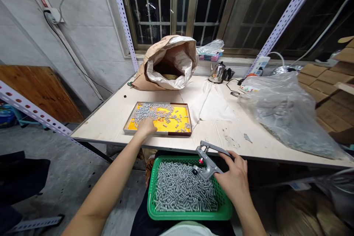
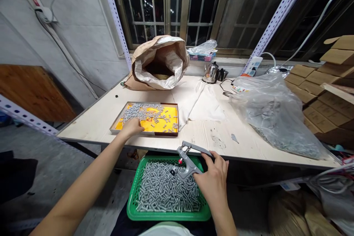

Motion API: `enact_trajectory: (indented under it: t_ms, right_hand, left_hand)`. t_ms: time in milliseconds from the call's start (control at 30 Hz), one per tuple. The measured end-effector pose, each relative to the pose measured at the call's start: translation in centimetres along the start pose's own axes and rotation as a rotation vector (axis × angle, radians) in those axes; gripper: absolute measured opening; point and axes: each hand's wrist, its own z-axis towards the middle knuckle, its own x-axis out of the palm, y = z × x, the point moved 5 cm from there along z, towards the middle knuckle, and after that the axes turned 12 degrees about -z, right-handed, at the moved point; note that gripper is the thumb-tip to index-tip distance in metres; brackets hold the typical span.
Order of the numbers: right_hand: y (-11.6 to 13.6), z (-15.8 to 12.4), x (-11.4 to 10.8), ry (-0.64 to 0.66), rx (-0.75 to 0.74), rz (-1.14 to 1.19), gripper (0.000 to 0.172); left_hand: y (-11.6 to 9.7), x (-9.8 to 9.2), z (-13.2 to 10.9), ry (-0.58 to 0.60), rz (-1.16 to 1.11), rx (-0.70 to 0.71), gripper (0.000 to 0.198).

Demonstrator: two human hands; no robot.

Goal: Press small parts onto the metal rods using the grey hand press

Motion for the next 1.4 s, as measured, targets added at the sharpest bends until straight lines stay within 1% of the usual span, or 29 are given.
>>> enact_trajectory:
  t_ms: [67,167,233,267,333,400,467,500,567,667,767,933,1033,1100,1200,1300,1400]
  right_hand:
    - [0.7,0.8,0.0,-0.014,0.000,0.027,0.039]
    - [1.6,1.7,0.0,-0.013,-0.031,0.037,0.040]
    - [1.9,2.1,0.1,0.010,-0.069,0.005,0.042]
    - [2.0,2.3,0.2,0.022,-0.089,-0.019,0.044]
    - [2.1,2.8,0.3,0.032,-0.123,-0.070,0.048]
    - [2.1,3.3,0.2,0.024,-0.151,-0.111,0.049]
    - [2.3,3.8,0.1,0.009,-0.181,-0.137,0.050]
    - [2.4,4.0,0.1,0.001,-0.196,-0.144,0.050]
    - [2.9,4.2,0.0,-0.013,-0.231,-0.148,0.050]
    - [3.8,4.2,-0.2,-0.030,-0.274,-0.150,0.048]
    - [4.6,4.0,-0.6,-0.040,-0.295,-0.148,0.046]
    - [5.1,3.7,-0.8,-0.011,-0.287,-0.142,0.048]
    - [5.1,3.4,-0.7,-0.008,-0.252,-0.147,0.049]
    - [5.0,3.2,-0.6,-0.005,-0.230,-0.153,0.049]
    - [5.0,3.0,-0.4,0.010,-0.217,-0.154,0.049]
    - [5.0,2.7,-0.1,0.012,-0.213,-0.148,0.050]
    - [4.9,2.6,0.0,0.005,-0.208,-0.130,0.051]
  left_hand:
    - [-0.3,0.3,0.0,0.015,-0.052,-0.011,0.007]
    - [-1.3,0.1,-0.4,-0.016,-0.172,0.025,0.009]
    - [-2.0,0.0,-1.4,-0.051,-0.278,0.071,0.010]
    - [-2.3,0.1,-2.2,-0.059,-0.323,0.092,0.014]
    - [-2.8,0.8,-4.3,-0.047,-0.475,0.104,0.021]
    - [-3.2,2.2,-6.6,0.022,-0.741,0.063,0.025]
    - [-3.7,4.0,-9.0,0.140,-1.022,-0.008,0.028]
    - [-4.0,4.8,-10.1,0.203,-1.122,-0.041,0.028]
    - [-4.6,6.3,-11.8,0.307,-1.201,-0.074,0.028]
    - [-5.1,7.5,-13.4,0.394,-1.218,-0.073,0.029]
    - [-5.3,7.9,-14.0,0.440,-1.199,-0.070,0.030]
    - [-5.8,8.1,-14.6,0.404,-1.274,-0.124,0.031]
    - [-6.0,8.5,-15.1,0.387,-1.340,-0.177,0.033]
    - [-5.9,8.8,-15.4,0.378,-1.334,-0.196,0.033]
    - [-5.6,8.9,-15.6,0.345,-1.262,-0.166,0.030]
    - [-5.4,8.5,-15.5,0.308,-1.120,-0.079,0.025]
    - [-5.6,8.3,-15.7,0.325,-0.949,-0.001,0.022]
